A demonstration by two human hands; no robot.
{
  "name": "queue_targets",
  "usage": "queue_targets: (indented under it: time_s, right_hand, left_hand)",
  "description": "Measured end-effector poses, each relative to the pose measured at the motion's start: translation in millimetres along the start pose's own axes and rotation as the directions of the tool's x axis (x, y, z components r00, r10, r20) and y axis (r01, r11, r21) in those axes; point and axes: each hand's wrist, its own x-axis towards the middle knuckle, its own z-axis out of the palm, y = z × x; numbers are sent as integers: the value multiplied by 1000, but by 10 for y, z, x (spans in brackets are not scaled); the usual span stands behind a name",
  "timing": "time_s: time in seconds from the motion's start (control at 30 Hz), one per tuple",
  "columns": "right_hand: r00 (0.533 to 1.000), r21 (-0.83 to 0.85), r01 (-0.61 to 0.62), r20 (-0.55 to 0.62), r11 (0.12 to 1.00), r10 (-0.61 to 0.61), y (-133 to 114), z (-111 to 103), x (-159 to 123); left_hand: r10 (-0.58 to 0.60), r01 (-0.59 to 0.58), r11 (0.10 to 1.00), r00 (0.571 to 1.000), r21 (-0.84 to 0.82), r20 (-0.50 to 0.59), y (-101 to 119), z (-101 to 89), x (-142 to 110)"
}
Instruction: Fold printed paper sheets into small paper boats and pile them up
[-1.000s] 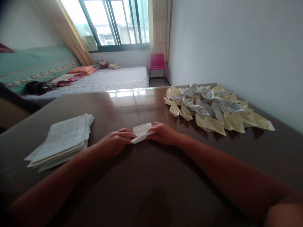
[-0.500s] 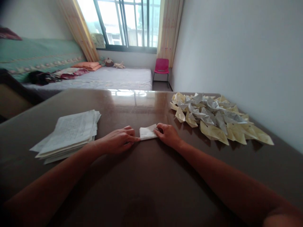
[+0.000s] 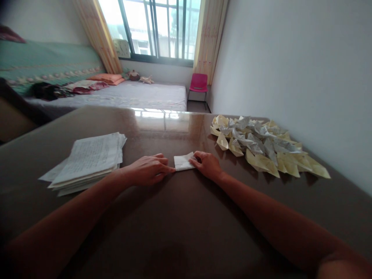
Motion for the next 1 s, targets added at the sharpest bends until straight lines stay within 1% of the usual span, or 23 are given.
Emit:
queue_targets:
  time_s: [0.1, 0.2, 0.23, 0.27, 0.33, 0.4, 0.47, 0.53, 0.73, 0.87, 1.0]
  right_hand:
    - [1000, -8, -10, -3, 1000, 10, -8, -5, 5]
    - [1000, -1, -2, -11, 1000, 2, -2, -4, 9]
    - [1000, 1, 4, -12, 1000, -4, 2, -4, 11]
    - [1000, 1, 11, -12, 1000, -11, 6, -2, 14]
    - [1000, -4, 22, -13, 1000, -22, 16, 1, 20]
    - [999, -16, 26, -20, 1000, -27, 27, 5, 27]
    - [999, -31, 24, -29, 999, -25, 36, 11, 35]
    - [999, -44, 20, -29, 999, -21, 46, 16, 44]
    - [999, -57, 41, -24, 998, -42, 68, 23, 61]
    - [998, -58, 45, -37, 997, -47, 76, 37, 58]
    - [999, -58, 39, -33, 998, -41, 94, 52, 59]
  left_hand:
    - [-67, 66, 998, 997, -17, -43, 31, 9, 20]
    - [-159, 154, 987, 973, -44, -169, 154, 70, 89]
    - [-159, 151, 987, 963, -56, -217, 211, 110, 117]
    - [-119, 108, 992, 966, -59, -230, 267, 160, 144]
    - [-48, 40, 998, 980, -49, -195, 362, 278, 184]
    - [-30, 23, 998, 993, -65, -112, 411, 389, 203]
    - [-40, 37, 996, 998, -85, -42, 417, 459, 208]
    - [-54, 53, 994, 999, -94, -7, 407, 476, 205]
    - [-58, 63, 996, 996, -70, 66, 435, 346, 171]
    - [-84, 86, 996, 990, -11, 117, 461, 223, 128]
    - [-81, 79, 997, 991, 23, 108, 459, 144, 108]
